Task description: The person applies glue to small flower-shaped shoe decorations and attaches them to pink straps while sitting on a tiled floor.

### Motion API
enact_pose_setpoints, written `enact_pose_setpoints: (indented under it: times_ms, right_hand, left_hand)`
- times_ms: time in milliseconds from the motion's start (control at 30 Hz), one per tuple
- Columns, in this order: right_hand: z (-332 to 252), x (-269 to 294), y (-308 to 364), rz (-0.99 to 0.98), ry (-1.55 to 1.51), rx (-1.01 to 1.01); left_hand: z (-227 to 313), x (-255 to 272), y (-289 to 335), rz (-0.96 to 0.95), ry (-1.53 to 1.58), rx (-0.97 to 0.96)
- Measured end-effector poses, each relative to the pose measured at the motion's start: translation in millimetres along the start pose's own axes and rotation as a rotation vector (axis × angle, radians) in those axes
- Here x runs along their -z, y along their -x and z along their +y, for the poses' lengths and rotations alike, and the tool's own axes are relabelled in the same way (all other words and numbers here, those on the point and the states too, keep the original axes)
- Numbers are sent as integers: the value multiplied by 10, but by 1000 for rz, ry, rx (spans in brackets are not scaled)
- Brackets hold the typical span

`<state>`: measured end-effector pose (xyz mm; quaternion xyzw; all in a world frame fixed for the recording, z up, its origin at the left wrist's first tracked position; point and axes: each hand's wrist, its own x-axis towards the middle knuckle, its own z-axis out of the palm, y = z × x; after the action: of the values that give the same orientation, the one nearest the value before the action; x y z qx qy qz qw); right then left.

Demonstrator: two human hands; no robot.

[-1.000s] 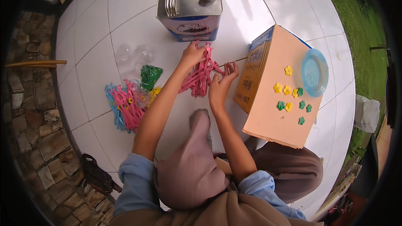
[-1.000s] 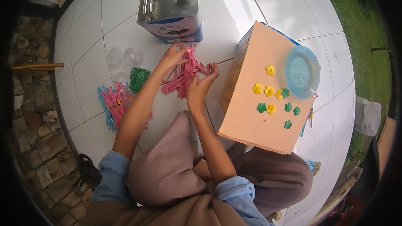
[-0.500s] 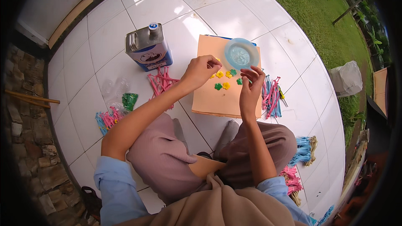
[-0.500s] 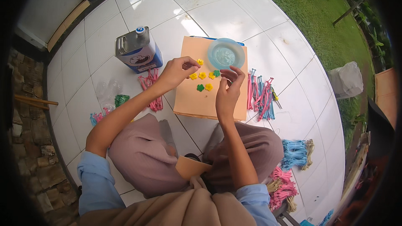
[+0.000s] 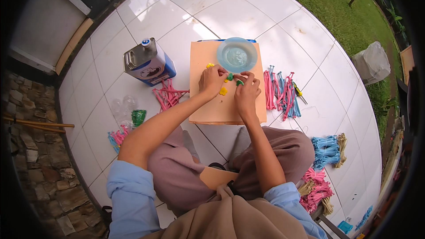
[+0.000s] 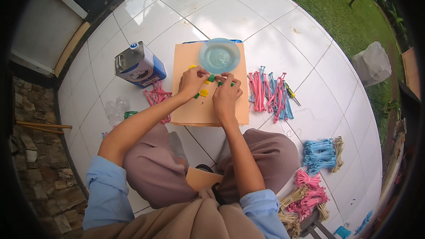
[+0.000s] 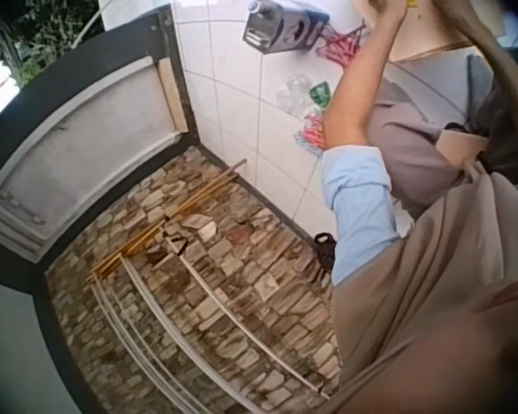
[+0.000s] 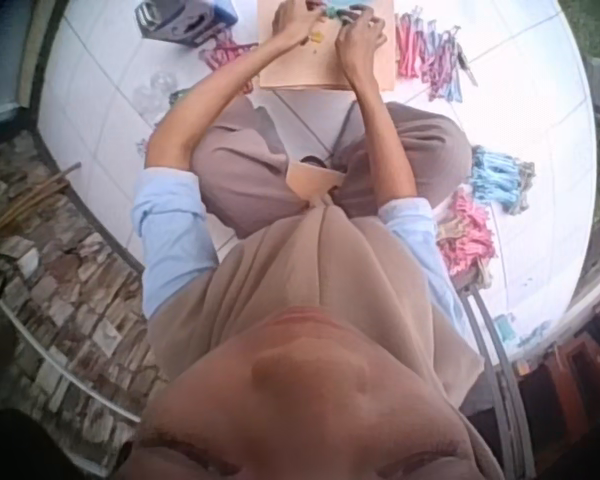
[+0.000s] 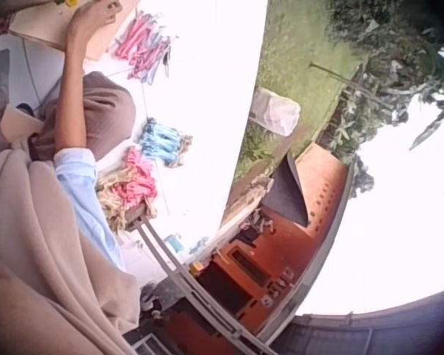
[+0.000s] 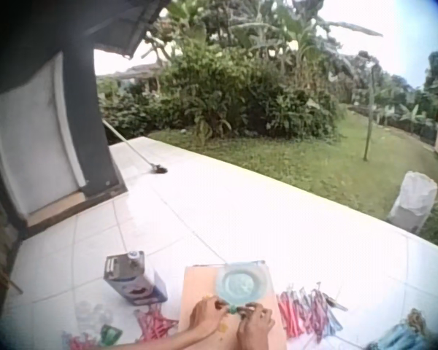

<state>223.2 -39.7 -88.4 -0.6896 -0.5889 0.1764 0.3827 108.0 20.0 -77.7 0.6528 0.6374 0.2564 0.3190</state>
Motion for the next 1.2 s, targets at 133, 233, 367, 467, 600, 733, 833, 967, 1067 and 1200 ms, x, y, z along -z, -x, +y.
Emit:
enact_pose_setpoints:
  times_ms: [133, 233, 367, 467, 600, 733, 833, 967, 1067, 1200]
  right_hand:
    - [-42, 87, 11, -28, -18, -15]
    - [-167, 267, 81, -29, -55, -12]
    - [-320, 511, 147, 84, 60, 193]
    - [-308, 545, 152, 137, 103, 274]
    - [-150, 461, 179, 71, 74, 175]
    - [-150, 437, 178, 11, 55, 172]
    - [-111, 365, 175, 83, 169, 268]
    - [-130, 343, 185, 107, 262, 320]
    - [-100, 326, 176, 121, 314, 336]
    - [-90, 300, 167, 126, 370, 344]
  left_hand:
    - [124, 80, 26, -59, 2, 32]
    - [160, 170, 42, -84, 32, 57]
    - [134, 274, 41, -117, 156, 26]
    - [34, 211, 22, -76, 124, 38]
    - [98, 207, -9, -138, 216, 158]
    - [106, 242, -15, -189, 479, 198]
    - [122, 248, -2, -222, 524, 196]
    - [71, 256, 6, -273, 585, 137]
    - [117, 252, 7, -280, 564, 162]
    - [128, 256, 7, -272, 568, 176]
